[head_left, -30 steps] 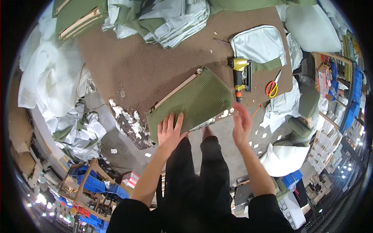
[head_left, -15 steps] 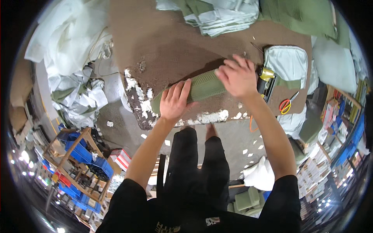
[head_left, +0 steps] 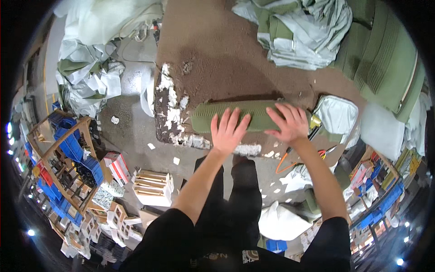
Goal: Upholstering chair components with fabric and foam using a pneumatic staple gun.
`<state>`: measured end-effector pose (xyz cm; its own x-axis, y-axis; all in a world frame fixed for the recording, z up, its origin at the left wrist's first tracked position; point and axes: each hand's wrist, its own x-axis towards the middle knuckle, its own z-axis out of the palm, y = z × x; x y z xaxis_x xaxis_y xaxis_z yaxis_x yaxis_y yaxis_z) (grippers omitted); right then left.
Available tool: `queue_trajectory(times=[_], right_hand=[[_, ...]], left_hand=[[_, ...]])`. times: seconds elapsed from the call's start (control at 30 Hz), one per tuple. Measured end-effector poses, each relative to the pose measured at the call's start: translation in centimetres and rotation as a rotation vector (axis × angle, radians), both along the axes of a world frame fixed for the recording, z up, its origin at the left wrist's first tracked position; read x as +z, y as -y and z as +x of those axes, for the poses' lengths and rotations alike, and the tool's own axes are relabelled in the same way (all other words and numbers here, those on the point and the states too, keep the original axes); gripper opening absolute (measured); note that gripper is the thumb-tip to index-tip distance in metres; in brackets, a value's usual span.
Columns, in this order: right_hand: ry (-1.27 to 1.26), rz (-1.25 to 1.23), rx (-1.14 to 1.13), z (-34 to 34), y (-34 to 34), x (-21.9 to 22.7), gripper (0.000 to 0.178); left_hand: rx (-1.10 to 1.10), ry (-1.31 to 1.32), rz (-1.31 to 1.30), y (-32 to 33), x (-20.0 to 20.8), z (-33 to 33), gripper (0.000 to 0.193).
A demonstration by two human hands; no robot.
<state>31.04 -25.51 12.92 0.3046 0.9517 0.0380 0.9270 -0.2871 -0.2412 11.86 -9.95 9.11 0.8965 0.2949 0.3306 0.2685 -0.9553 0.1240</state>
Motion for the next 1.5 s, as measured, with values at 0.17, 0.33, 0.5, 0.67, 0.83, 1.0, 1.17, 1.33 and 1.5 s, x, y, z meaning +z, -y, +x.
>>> queue_trajectory(times=[0.17, 0.33, 0.5, 0.67, 0.83, 1.0, 1.17, 1.33, 1.5], right_hand=[[0.072, 0.048, -0.027, -0.5, 0.7, 0.2, 0.062], [-0.059, 0.101, -0.17, -0.7, 0.7, 1.0, 0.051], [-0.2, 0.125, -0.329, -1.5, 0.8, 2.3, 0.025], [-0.258, 0.031, -0.627, -0.9, 3.4, 1.2, 0.029], [-0.926, -0.182, -1.158, 0.9, 6.2, -1.4, 0.047], [-1.645, -0.173, -1.332, 1.5, 8.8, -3.3, 0.066], [-1.621, -0.091, -1.228, -3.9, 13.7, -2.6, 0.065], [-1.744, 0.157, -1.442, -10.3, 20.8, 6.8, 0.072], [-1.744, 0.819, -1.462, -9.9, 23.6, 19.9, 0.062]], left_hand=[[0.343, -0.254, -0.343, -0.4, 1.3, -2.0, 0.054], [0.892, -0.042, -0.918, -3.3, 0.0, -2.1, 0.047], [1.128, -0.177, -1.009, -4.3, -1.2, -3.0, 0.049], [1.238, 0.158, -1.053, -2.3, -3.0, -4.9, 0.039], [1.226, 0.261, -1.101, -1.0, -4.2, -7.1, 0.035], [1.468, 0.262, -1.495, -1.8, -4.4, -9.1, 0.044], [1.358, -0.016, -1.792, -0.9, -0.3, -11.2, 0.052], [0.864, 0.106, -1.841, 0.3, 11.9, -8.4, 0.046], [0.3, 0.207, -1.633, 1.9, 27.6, 5.7, 0.049]])
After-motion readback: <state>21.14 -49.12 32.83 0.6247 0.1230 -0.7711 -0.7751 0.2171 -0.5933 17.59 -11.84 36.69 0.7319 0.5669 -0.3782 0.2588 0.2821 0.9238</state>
